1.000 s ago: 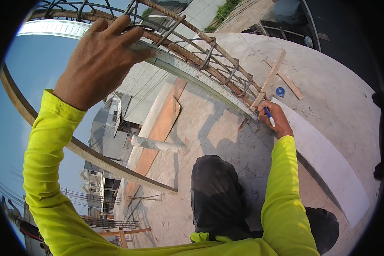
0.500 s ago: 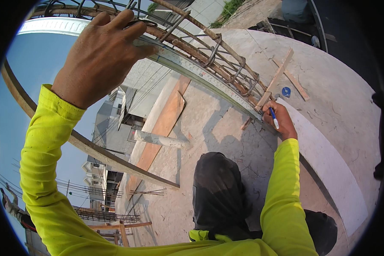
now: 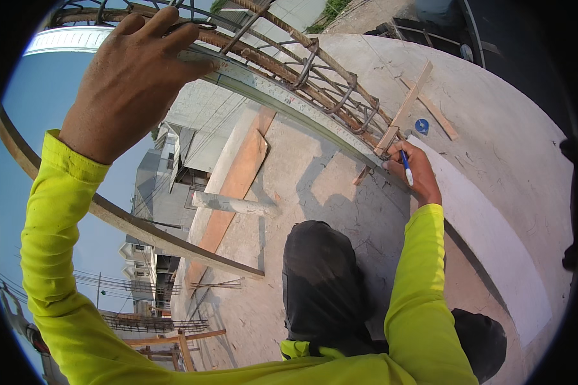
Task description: The person kneels on a concrete floor and uses a pen and ruler to mark measurements on a rebar cage. They then walk to retrieve a concrete block and a string line, and use the string to align the block against the rebar cage.
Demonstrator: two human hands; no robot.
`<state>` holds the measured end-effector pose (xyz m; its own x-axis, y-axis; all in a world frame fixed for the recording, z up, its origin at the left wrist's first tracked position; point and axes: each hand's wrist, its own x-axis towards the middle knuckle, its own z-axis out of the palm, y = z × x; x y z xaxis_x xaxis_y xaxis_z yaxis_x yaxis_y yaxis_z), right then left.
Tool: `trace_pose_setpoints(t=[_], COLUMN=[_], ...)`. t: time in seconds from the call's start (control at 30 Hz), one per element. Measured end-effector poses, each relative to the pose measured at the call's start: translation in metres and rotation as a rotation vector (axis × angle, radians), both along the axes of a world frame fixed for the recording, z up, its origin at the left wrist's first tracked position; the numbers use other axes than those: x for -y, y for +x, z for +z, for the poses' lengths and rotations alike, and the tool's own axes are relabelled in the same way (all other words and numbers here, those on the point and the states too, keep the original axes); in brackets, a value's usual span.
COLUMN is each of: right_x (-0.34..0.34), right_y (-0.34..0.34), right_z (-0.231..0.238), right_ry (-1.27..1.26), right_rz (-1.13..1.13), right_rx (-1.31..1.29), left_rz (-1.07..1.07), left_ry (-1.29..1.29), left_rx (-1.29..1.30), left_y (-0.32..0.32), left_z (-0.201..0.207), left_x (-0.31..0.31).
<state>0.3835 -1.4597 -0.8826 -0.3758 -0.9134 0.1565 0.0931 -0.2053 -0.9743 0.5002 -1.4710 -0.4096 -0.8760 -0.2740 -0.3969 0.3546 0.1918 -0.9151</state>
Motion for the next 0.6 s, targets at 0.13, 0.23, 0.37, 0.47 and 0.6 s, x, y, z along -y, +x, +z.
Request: trace_pose_setpoints(t=[0.13,0.23,0.37,0.47,0.6], right_x=[-0.022,-0.036,-0.04,-0.042,-0.034], right_y=[-0.006,-0.001,0.055,0.104,0.14], right_z=[0.006,0.006,0.002,-0.011,-0.03], right_ry=[0.021,-0.061,-0.159,-0.097,-0.104], right_rz=[-0.328,-0.516,-0.755,-0.829,-0.804], right_rx=[0.444,0.813,0.866,0.792,0.974], left_rz=[0.002,-0.011,0.053,0.117,0.14], left_ry=[0.008,-0.022,-0.009,0.078,0.063], left_rx=[-0.013,-0.004,-0.008,-0.054,-0.028], left_y=[0.006,0.019,0.04,0.06,0.07], left_z=[0.004,0.012,0.034,0.05,0.056], left_x=[0.008,0.023,0.061,0.075,0.084])
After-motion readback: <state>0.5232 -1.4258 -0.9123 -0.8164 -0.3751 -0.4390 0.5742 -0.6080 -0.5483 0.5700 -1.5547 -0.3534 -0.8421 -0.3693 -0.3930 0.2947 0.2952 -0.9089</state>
